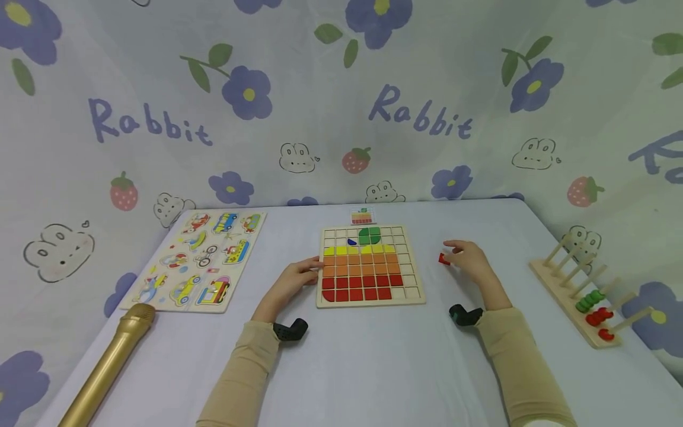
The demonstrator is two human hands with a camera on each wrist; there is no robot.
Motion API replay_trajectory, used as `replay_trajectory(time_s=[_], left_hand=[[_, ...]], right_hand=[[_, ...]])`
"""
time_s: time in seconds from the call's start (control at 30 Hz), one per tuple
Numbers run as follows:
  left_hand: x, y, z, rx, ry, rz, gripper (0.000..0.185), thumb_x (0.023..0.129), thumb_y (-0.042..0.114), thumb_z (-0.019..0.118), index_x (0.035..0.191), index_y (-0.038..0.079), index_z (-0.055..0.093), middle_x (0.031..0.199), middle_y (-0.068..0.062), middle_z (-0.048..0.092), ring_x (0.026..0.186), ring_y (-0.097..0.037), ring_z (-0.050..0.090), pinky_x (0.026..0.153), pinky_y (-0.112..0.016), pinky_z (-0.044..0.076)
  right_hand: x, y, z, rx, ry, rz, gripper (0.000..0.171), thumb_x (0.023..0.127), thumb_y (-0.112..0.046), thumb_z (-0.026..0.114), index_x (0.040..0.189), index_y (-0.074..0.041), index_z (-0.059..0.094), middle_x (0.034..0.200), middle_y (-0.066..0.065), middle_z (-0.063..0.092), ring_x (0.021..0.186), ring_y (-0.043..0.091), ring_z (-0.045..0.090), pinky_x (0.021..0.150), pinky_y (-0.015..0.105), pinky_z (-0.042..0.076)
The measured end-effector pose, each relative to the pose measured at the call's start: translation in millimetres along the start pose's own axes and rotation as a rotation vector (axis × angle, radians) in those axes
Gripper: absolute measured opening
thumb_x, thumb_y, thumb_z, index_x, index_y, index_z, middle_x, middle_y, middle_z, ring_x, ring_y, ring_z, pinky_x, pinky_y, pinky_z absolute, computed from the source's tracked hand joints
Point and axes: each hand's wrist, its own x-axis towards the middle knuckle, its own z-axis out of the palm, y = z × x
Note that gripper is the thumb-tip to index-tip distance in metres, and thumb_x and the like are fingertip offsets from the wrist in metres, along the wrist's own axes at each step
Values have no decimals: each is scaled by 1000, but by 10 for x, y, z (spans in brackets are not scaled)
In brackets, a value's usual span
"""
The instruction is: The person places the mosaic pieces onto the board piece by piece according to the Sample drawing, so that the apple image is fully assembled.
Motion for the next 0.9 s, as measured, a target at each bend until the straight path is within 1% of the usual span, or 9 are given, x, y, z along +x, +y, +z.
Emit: replay_trajectory(time_s=[0.1,0.2,0.3,0.47,0.5,0.6,0.73,0.8,0.9], left_hand=[[30,-53,-3,-2,7,12,35,91,8,50,124,0,57,147,-8,33,130,-25,37,92,-33,44],[24,-47,-2,-10,7,15,35,90,8,50,123,0,57,147,-8,34,130,-24,37,93,-34,43],[19,-37,-4,6,7,9,34,91,9,50,123,1,58,147,-7,34,130,-24,37,94,-35,43],[21,-42,-2,4,3,7,34,91,10,51,124,2,58,147,-7,34,132,-23,34,95,-36,41],[21,-45,-2,-2,2,10,34,91,10,51,124,1,57,147,-7,34,132,-23,34,95,-36,41],[29,-58,-5,-10,-4,19,35,91,9,51,125,0,56,147,-8,33,132,-24,34,94,-35,42],[30,-51,-8,-11,-10,14,35,92,8,50,125,0,56,148,-8,32,132,-24,33,93,-33,43],[25,-40,-10,-19,-14,14,35,92,8,50,125,-1,55,148,-8,31,134,-24,31,94,-34,42],[17,-28,-15,-19,-22,19,36,92,8,49,126,-2,54,149,-10,30,135,-25,29,96,-38,40]], right_hand=[[29,29,36,-49,-18,-17,46,87,-15,60,127,6,50,116,31,51,102,41,50,82,47,42],[39,61,60,-76,4,-42,40,83,-15,63,118,5,58,108,30,56,99,41,51,81,48,41],[26,79,71,-58,40,-69,32,79,-14,66,107,3,61,99,25,58,90,37,53,74,43,42],[14,29,79,33,27,-29,26,80,-12,64,101,1,57,95,18,59,82,28,55,67,34,42],[12,-6,76,70,4,-2,26,82,-12,64,103,2,56,97,18,59,83,27,55,69,34,43],[2,-115,87,206,-74,13,30,84,-12,63,106,6,54,92,11,61,75,17,55,65,29,43],[-37,-304,148,368,-257,5,34,81,-8,66,108,8,54,89,4,61,74,12,55,68,27,46],[-65,-390,208,371,-336,-10,31,79,-7,69,105,7,57,89,3,59,76,13,54,69,27,48],[-102,-481,314,307,-414,-44,26,76,-6,71,98,5,62,88,5,58,75,14,54,68,27,48]])
